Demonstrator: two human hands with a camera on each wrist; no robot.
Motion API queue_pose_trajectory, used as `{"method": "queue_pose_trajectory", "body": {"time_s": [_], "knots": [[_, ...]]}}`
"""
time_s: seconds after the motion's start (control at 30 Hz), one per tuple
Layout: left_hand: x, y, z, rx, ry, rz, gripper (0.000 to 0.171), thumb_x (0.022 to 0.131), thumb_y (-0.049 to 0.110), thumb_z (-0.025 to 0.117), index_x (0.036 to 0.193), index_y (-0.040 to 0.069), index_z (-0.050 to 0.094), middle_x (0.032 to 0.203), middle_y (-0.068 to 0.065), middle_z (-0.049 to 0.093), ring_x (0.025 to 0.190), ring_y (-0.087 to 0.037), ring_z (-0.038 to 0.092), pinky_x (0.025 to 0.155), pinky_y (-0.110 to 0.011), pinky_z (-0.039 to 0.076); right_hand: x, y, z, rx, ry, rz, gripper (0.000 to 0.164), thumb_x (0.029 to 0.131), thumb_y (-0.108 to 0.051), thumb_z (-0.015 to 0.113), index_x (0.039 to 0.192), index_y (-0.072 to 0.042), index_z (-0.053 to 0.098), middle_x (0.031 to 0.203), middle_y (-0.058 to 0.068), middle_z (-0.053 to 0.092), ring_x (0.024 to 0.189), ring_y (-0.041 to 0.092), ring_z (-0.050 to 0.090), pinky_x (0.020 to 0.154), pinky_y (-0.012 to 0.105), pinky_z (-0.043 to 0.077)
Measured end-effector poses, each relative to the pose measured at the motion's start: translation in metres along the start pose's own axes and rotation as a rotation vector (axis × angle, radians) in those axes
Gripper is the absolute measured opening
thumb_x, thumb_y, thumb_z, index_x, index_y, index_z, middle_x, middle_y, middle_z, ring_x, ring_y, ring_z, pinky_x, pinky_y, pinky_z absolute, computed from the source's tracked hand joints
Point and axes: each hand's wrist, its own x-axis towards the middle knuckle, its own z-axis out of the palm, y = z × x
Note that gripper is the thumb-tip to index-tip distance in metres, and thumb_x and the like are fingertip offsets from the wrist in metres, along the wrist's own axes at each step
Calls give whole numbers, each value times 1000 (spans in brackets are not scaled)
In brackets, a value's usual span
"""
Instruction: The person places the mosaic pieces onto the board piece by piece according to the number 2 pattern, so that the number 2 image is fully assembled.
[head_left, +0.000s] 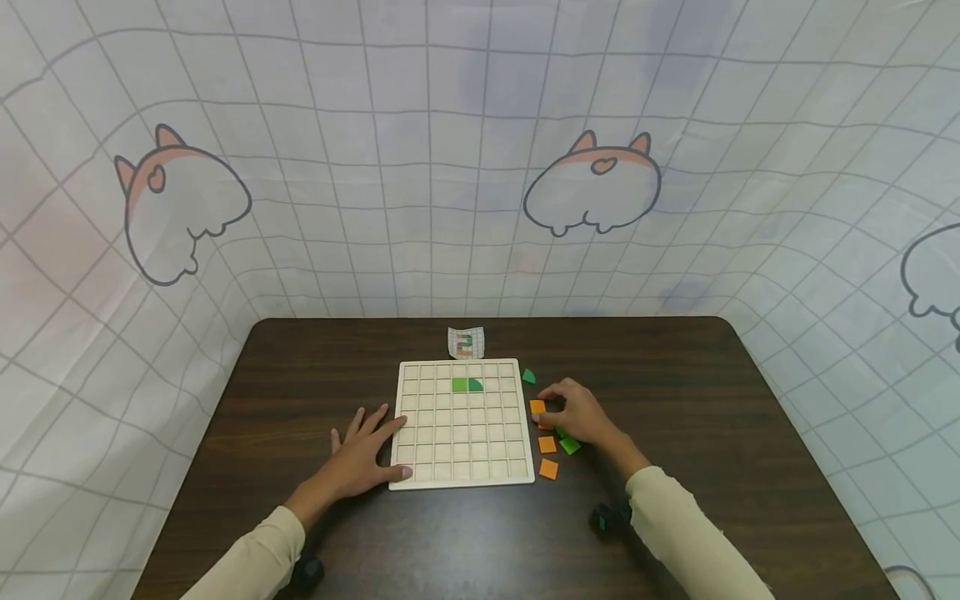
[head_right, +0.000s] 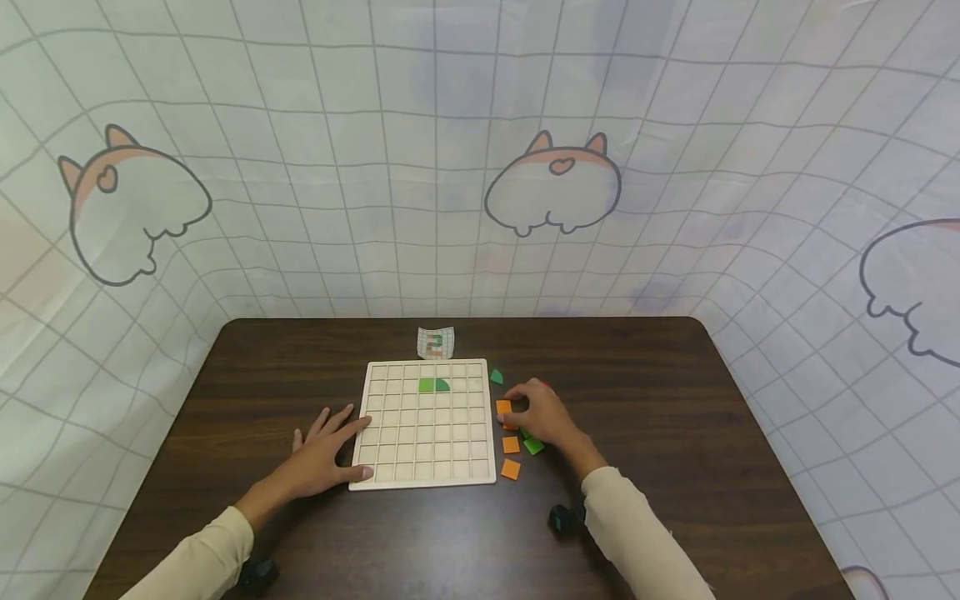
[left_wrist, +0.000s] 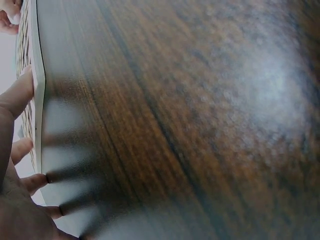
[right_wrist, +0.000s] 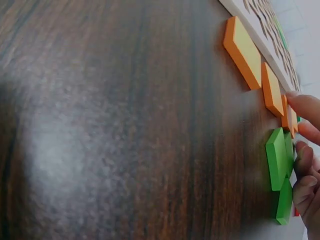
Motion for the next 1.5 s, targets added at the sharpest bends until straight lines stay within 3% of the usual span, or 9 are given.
{"method": "queue_pose_trajectory", "body": {"time_s": [0.53,1.03,1.5], "knots": [[1,-2,1,6,3,4,89,83,57,76,156,21,40,166,-18,20,151,-54,5,101,-87,0,4,-11,2,-26,-5,107,31,89,-27,78,115,-10,73,113,10,62,102,27,60,89,47,52],[3,-3,2,21,-1,-15,90,82,61,75,156,22,40,166,-17,21,151,-53,4,102,-87,0,4,-17,5,21,9,99,23,90,-22,77,110,-12,70,109,6,64,99,24,62,91,46,52],[2,-1,2,11,-1,-31,91,81,61,76,155,24,40,167,-16,20,152,-52,3,102,-87,-1,6,-17,7,76,16,71,14,93,-19,74,106,-13,70,94,-1,65,83,14,57,77,35,49]]}}
